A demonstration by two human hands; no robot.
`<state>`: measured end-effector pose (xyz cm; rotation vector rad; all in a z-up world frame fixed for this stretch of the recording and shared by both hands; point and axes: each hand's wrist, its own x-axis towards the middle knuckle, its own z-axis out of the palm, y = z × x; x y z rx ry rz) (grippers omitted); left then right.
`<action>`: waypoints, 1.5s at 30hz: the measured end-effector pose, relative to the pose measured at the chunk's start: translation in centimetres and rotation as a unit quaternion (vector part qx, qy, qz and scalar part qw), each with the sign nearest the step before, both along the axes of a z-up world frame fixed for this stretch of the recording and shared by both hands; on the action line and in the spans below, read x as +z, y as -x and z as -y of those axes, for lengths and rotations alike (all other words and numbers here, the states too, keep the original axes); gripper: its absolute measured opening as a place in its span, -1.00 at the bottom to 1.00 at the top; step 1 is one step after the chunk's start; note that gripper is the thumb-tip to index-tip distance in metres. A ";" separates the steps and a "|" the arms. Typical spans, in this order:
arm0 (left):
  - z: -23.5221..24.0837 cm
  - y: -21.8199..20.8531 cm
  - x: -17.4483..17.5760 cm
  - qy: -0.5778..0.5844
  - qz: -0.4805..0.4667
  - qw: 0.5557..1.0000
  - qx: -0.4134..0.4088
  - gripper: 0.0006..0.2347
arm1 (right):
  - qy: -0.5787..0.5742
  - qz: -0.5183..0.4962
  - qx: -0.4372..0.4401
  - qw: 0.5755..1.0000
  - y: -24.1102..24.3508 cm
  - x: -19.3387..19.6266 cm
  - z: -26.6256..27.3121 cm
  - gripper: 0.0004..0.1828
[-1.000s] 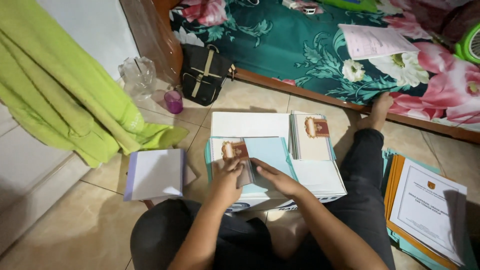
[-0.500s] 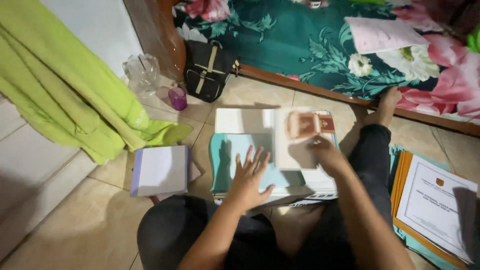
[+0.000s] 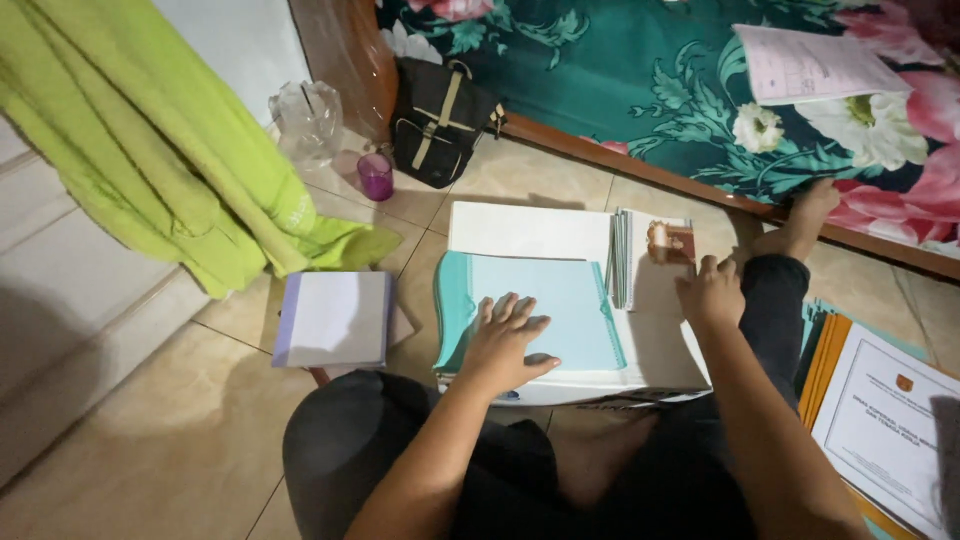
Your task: Folding paper document covers along pre-scored lines and stacking them into a box.
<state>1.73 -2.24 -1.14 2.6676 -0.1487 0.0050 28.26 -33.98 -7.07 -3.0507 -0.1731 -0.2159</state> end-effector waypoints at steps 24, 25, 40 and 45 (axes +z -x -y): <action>-0.2 -1.3 -3.0 -0.020 0.029 0.999 0.014 -0.68 | -0.377 -0.244 0.230 0.864 20.7 5.4 -10.4 -0.24; -0.3 -1.0 -3.0 -0.017 0.042 0.999 0.013 -0.63 | -0.342 -0.245 0.312 0.852 21.6 7.3 -11.5 -0.19; -1.6 -1.8 -7.5 -0.028 0.243 0.956 0.159 -0.67 | 0.073 -0.116 0.413 0.900 18.6 3.0 -14.6 -0.27; -1.6 -1.6 -7.3 -0.043 0.268 0.949 0.162 -0.69 | 0.030 -0.224 0.366 0.903 13.6 5.4 -19.0 -0.23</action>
